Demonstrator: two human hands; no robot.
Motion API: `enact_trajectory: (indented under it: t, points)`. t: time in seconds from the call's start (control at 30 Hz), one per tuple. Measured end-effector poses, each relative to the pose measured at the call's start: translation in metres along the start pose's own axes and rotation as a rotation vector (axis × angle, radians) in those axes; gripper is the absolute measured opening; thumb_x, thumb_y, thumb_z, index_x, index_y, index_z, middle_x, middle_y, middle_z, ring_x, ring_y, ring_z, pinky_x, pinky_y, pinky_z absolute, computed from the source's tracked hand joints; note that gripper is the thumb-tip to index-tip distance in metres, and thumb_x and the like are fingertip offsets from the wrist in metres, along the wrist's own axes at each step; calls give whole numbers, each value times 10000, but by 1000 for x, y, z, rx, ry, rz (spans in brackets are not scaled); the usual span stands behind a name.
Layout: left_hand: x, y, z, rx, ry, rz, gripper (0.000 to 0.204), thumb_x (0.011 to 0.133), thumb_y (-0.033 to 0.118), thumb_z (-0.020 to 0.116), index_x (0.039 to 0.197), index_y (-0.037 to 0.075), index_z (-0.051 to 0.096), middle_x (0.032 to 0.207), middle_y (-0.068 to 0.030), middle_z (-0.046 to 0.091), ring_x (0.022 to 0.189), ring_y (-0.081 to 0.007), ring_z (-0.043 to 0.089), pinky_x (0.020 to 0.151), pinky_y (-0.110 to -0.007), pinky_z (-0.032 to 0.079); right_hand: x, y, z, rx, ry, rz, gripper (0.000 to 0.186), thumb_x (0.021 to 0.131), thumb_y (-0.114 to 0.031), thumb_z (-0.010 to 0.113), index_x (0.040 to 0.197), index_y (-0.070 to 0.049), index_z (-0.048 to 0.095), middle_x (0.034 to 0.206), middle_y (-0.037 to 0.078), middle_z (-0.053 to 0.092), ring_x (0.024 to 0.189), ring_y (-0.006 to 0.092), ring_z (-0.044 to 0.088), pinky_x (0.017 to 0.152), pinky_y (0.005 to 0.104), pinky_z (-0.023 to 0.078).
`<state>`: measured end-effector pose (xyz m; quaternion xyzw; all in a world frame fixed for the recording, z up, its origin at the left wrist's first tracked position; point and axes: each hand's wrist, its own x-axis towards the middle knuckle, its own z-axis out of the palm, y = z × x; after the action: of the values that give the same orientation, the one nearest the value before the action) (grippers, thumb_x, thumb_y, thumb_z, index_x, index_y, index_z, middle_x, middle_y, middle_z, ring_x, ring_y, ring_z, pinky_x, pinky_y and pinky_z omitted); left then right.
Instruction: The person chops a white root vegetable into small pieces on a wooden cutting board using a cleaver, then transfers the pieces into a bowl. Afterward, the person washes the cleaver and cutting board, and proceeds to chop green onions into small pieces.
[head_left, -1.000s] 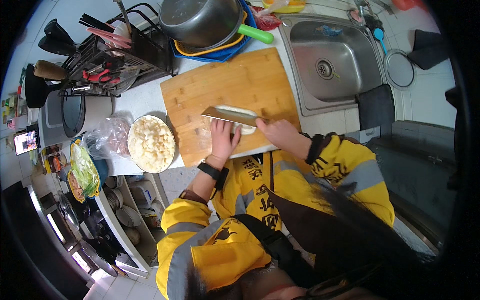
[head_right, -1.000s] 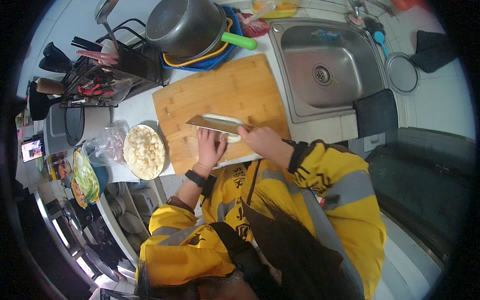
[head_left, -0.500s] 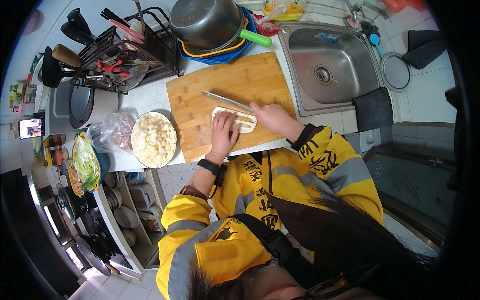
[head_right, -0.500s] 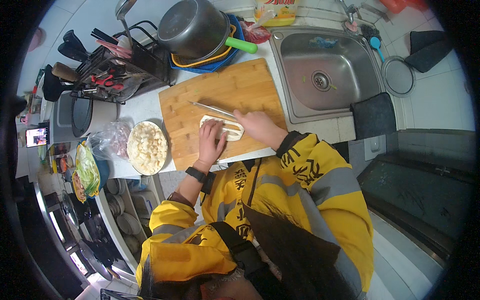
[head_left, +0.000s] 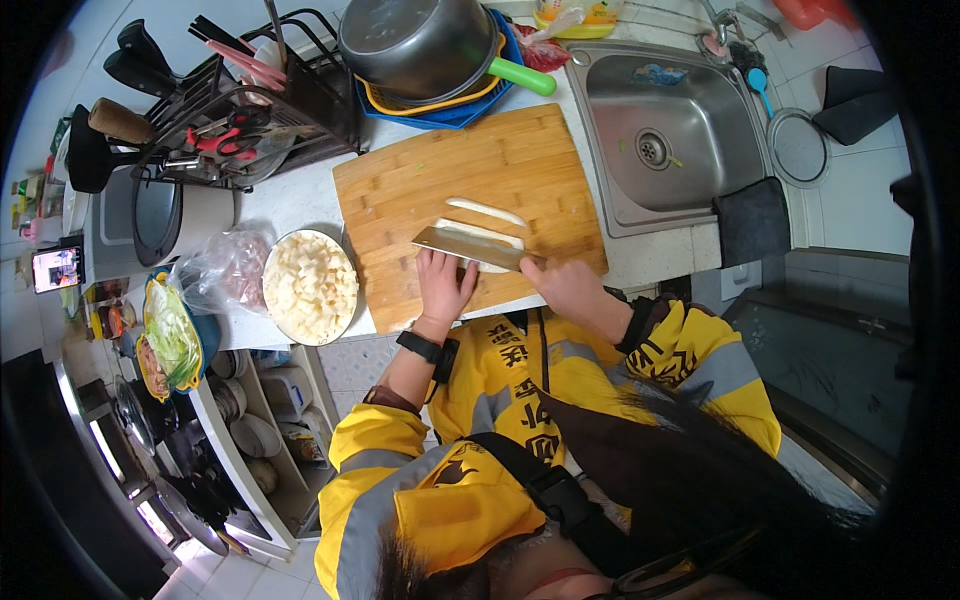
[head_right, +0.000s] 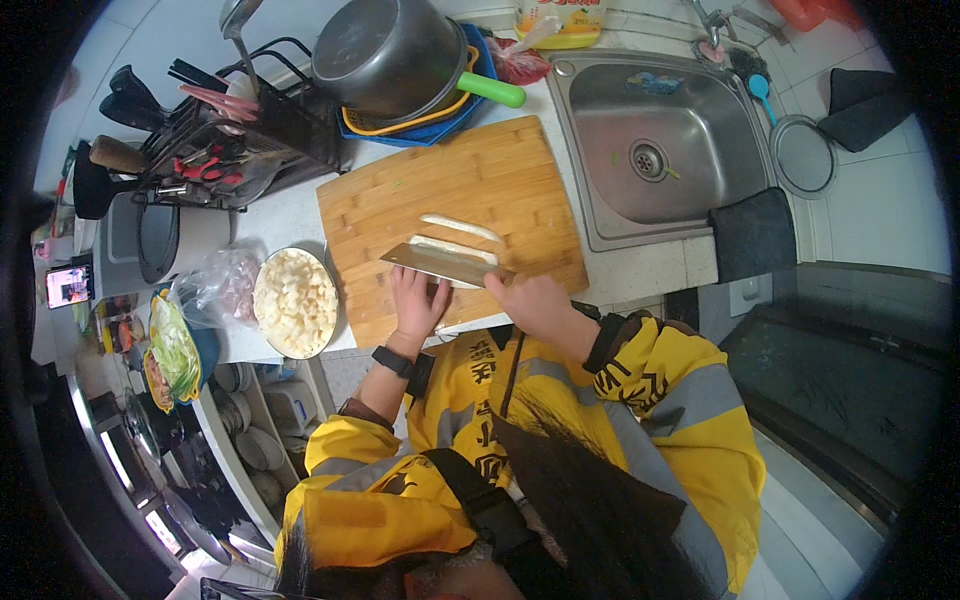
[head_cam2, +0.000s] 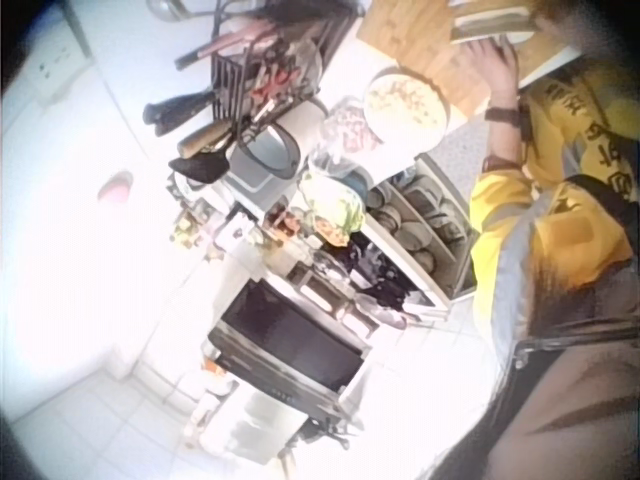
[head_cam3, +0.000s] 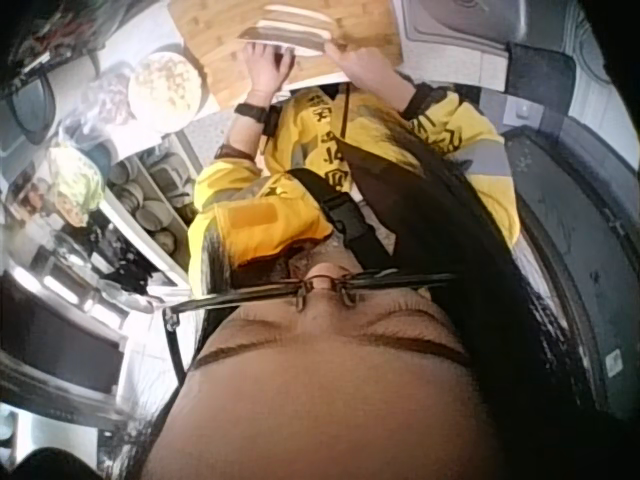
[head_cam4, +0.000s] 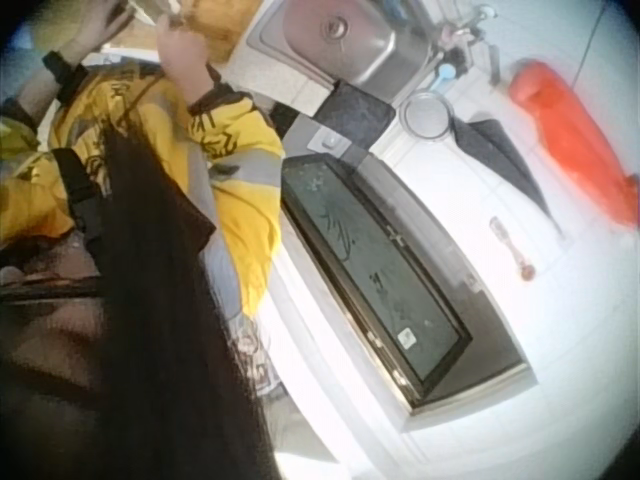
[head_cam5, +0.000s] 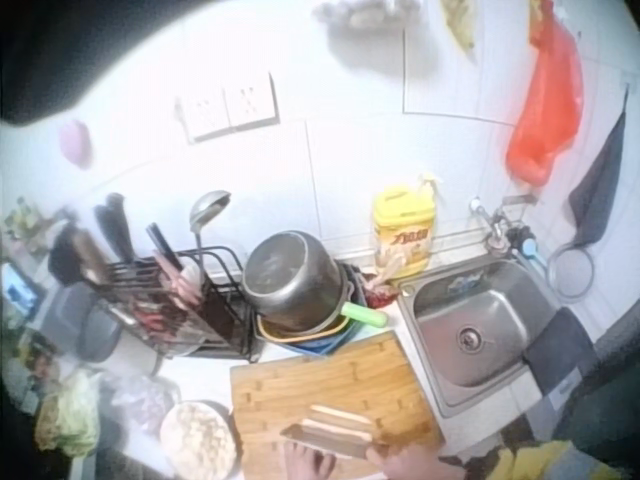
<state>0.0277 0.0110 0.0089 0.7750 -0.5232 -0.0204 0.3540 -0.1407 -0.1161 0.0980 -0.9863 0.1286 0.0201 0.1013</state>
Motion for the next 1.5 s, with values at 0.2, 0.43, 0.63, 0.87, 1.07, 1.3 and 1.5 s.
enact_trajectory:
  t: [0.2,0.43,0.63,0.87,1.07,1.3,1.5]
  points:
    - [1,0,1,11,-20,-3,298,756,193,651,988,23,573,1037,-139,520,1028,-348,429,899,-448,333,11,6,1,49,-95,-5,229,762,-58,514,981,-4,469,553,110,565,489,253,598,421,348,465]
    - [6,5,-4,-47,22,43,295,755,151,653,1016,41,569,1005,-119,532,991,-309,468,874,-417,361,26,32,6,240,-57,125,202,812,-115,501,985,-25,449,564,140,581,520,290,611,462,385,486]
    - [-1,6,-7,-35,54,39,266,752,167,669,975,46,588,987,-98,546,985,-301,475,854,-398,374,8,24,-4,136,-118,13,243,797,-96,491,1027,-29,453,559,135,573,518,299,597,460,395,468]
    - [-9,4,-5,10,37,-9,202,755,179,671,883,42,595,936,-105,550,958,-313,473,833,-404,377,1,11,-5,76,-20,-82,200,773,-59,496,966,-23,461,550,105,556,482,277,576,415,362,439]
    - [-6,4,-6,-4,41,1,201,762,175,661,894,38,594,940,-110,550,948,-321,470,830,-414,374,4,11,-14,112,-141,-68,231,775,-49,491,998,-3,455,556,119,563,500,285,590,433,365,457]
    - [-5,4,-2,-9,28,9,217,755,146,660,908,15,579,937,-136,530,947,-341,465,831,-433,371,42,0,-3,95,-22,-120,158,787,-49,492,932,0,452,578,116,593,528,268,623,466,341,499]
    - [-6,1,-5,-20,162,-49,225,744,149,684,891,21,571,979,-140,533,979,-349,475,856,-435,382,42,-2,-3,89,-49,-117,163,784,-55,495,930,4,453,570,118,591,537,273,627,472,353,502]
